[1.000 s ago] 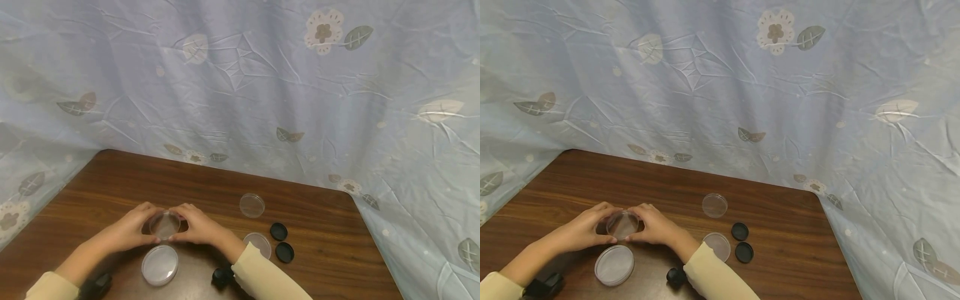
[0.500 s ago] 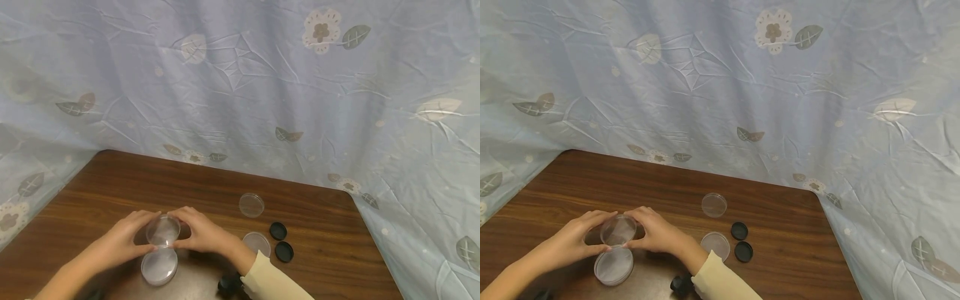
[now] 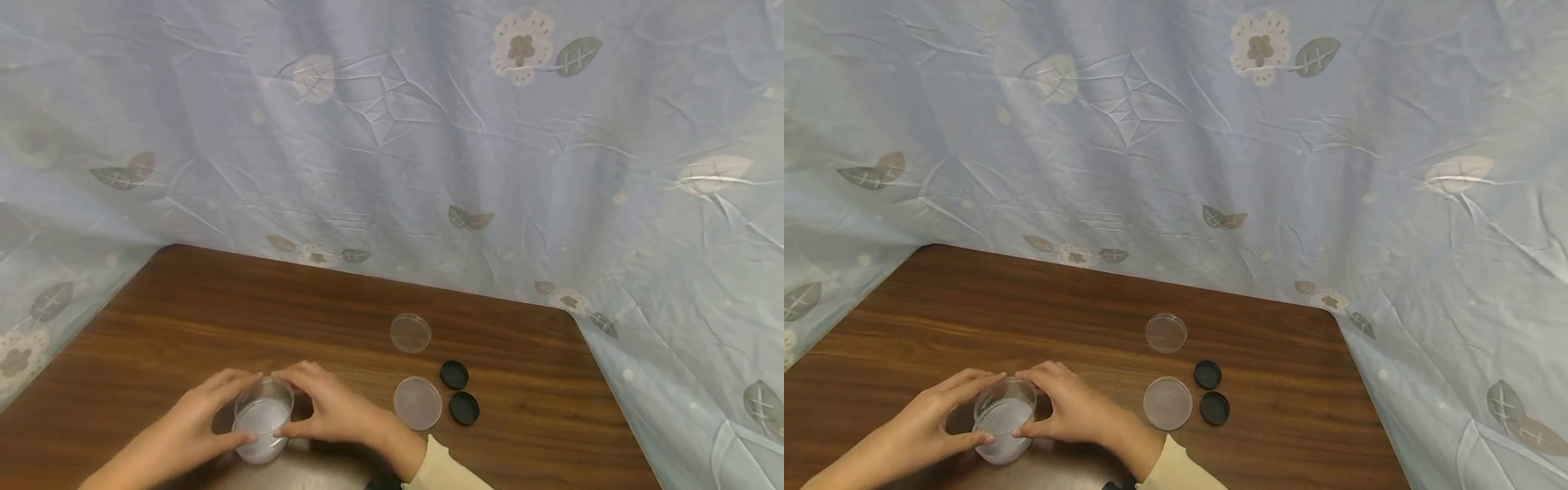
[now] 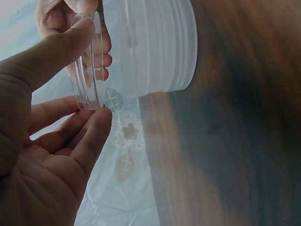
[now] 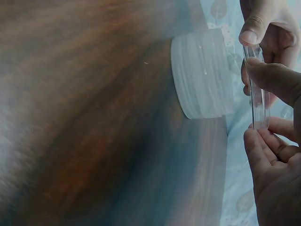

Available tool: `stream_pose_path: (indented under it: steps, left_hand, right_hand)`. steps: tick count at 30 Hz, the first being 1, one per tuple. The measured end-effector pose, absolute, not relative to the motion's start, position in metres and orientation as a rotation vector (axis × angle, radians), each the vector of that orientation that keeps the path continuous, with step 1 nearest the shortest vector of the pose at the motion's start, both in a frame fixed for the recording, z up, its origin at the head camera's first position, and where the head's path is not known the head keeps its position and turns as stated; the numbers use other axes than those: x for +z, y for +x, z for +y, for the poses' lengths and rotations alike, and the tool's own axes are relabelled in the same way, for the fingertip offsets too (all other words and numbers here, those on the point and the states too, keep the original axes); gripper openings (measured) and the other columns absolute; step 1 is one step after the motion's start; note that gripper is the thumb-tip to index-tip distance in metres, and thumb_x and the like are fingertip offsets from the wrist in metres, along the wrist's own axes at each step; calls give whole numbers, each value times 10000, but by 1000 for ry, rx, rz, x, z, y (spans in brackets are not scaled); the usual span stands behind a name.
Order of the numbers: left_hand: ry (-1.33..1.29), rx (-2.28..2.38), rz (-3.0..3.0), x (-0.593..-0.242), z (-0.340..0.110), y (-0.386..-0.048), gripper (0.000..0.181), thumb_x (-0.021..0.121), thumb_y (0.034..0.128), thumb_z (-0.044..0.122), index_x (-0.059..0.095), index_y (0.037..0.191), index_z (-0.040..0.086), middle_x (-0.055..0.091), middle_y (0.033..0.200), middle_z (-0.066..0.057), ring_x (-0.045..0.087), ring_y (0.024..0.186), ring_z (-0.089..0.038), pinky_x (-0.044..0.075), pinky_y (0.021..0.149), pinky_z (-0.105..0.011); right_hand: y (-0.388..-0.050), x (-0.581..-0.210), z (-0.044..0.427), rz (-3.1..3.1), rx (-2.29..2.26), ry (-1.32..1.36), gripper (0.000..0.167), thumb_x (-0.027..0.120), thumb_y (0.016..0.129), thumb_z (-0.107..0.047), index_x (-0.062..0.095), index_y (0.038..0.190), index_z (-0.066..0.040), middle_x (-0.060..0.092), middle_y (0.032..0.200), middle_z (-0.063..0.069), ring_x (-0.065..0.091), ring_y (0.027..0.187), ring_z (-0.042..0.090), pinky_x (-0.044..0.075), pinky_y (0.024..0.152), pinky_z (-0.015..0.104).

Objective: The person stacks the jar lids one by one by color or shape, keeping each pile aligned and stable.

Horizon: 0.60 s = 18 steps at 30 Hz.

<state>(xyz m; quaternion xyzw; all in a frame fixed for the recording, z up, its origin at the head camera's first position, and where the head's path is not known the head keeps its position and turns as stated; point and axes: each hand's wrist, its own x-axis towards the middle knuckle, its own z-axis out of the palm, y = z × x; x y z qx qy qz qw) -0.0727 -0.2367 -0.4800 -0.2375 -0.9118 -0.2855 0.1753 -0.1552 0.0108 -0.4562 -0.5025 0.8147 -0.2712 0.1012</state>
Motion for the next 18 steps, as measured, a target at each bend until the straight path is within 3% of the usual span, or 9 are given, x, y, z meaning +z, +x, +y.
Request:
stream_pose_path:
  steps: [11, 18]
  left_hand:
    - [-700, -842, -2606, -487, -236, -63, 815, 970, 675, 345, 649, 1365, 54, 678, 1261, -7, 666, 1100, -94, 617, 836, -249]
    - [-730, -886, -2610, -493, -237, -59, 813, 949, 707, 366, 630, 1370, 20, 672, 1257, -55, 655, 1075, -78, 606, 804, -222]
  right_hand:
    - [-145, -469, 15, 2396, -831, -1476, 742, 820, 917, -364, 485, 1541, -144, 590, 1468, -2, 540, 1310, 67, 478, 1091, 218]
    - [-141, -475, 17, 2382, -865, -1536, 751, 835, 907, -333, 487, 1532, -106, 597, 1439, 22, 553, 1277, 65, 465, 1081, 172]
